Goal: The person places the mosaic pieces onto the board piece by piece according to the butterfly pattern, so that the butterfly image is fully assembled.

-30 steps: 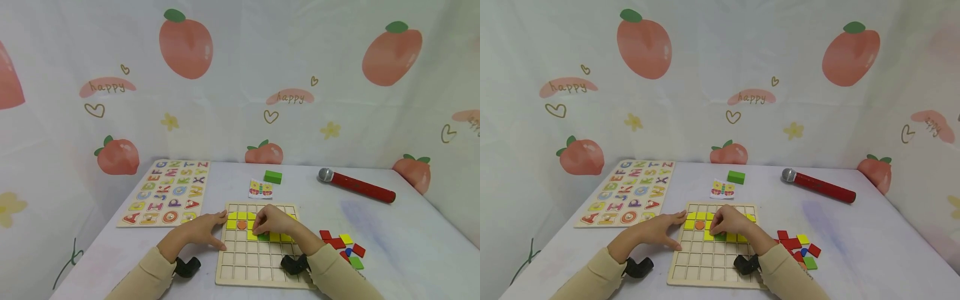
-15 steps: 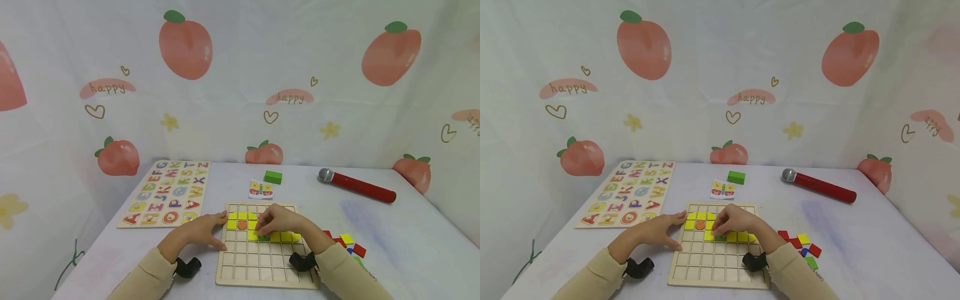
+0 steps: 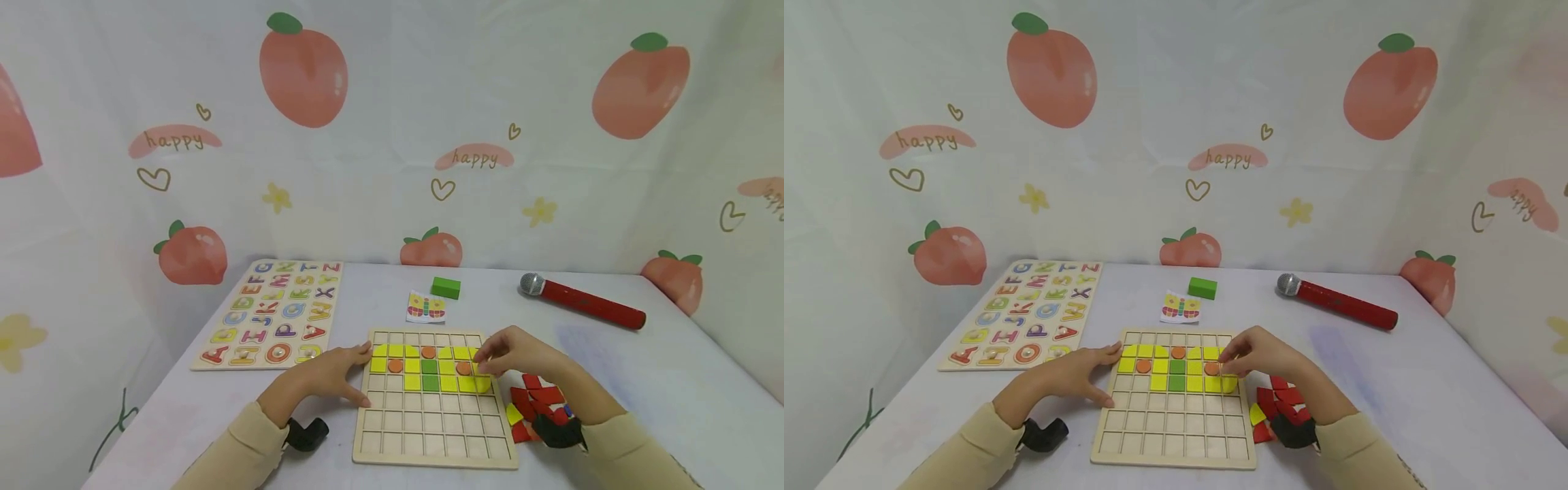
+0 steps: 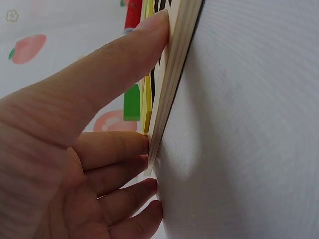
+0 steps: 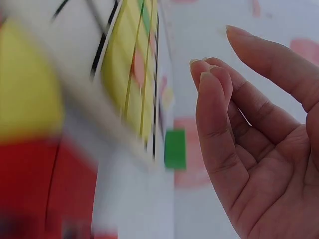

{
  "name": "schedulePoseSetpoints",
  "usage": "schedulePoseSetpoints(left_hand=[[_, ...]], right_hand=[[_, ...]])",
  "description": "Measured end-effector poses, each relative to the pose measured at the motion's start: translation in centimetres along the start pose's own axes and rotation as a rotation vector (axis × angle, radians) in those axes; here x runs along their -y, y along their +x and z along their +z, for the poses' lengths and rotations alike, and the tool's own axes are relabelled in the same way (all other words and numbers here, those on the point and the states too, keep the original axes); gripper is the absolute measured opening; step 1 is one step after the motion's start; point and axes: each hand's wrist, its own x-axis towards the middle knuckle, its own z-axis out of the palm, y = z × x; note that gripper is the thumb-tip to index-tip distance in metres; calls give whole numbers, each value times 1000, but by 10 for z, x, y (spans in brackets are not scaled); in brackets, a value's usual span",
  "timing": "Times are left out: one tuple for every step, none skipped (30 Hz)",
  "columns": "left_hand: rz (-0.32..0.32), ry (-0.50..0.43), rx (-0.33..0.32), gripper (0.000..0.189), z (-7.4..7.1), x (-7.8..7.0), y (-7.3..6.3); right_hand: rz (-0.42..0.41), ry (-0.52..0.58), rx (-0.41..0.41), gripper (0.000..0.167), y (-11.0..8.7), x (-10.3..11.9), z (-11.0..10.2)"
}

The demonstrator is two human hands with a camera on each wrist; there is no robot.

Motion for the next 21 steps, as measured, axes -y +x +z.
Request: schedulePoseSetpoints(left_hand=[[-4, 4, 0, 92, 0, 0, 0], [-7, 5, -1, 92, 0, 0, 0], [-9, 6, -1, 92, -1, 0, 0], [-11, 6, -2, 92, -1, 0, 0], [-11, 5, -3, 92, -1, 1, 0], [-10, 3, -5, 92, -1, 1, 0], [-9, 1, -6, 92, -1, 1, 0], [-8, -2, -7, 92, -1, 0, 0], [-7, -5, -8, 92, -1, 0, 1], [-6, -7, -8, 92, -1, 0, 1], [-7, -8, -8, 92, -1, 0, 1], [-8, -9, -9, 92, 0, -1, 0], [-10, -11, -9, 92, 0, -1, 0], [-10, -13, -9, 92, 0, -1, 0], [-9, -14, -10, 91, 0, -2, 0], [-8, -14, -10, 91, 0, -2, 0], [-7, -15, -12, 91, 0, -2, 0], [-5, -15, -12, 91, 1, -2, 0], [-2, -15, -12, 91, 1, -2, 0], [1, -13, -13, 91, 1, -2, -1], [3, -12, -13, 91, 1, -2, -1]], right_hand=[[7, 0, -15, 29, -4, -5, -5], [16, -3, -29, 30, -8, -9, -9], [30, -7, -45, 30, -11, -14, -13], [39, -9, -59, 30, -15, -18, -17], [46, -9, -70, 30, -19, -23, -21], [55, -11, -82, 30, -23, -27, -25], [60, -13, -93, 31, -27, -31, -28], [67, -10, -101, 31, -30, -36, -31], [70, -10, -108, 32, -34, -40, -34], [69, -12, -114, 32, -38, -44, -37], [71, -14, -118, 33, -41, -48, -40], [76, -17, -122, 34, -44, -53, -42], [81, -17, -123, 35, -47, -57, -44], [85, -20, -122, 35, -50, -61, -46], [97, -23, -123, 36, -53, -65, -48], [110, -22, -120, 37, -55, -69, -49], [126, -21, -118, 38, -58, -72, -50], [139, -19, -116, 39, -60, -76, -51], [152, -18, -115, 40, -62, -79, -52], [162, -20, -114, 40, -64, -82, -52], [173, -21, -116, 40, -65, -85, -53]])
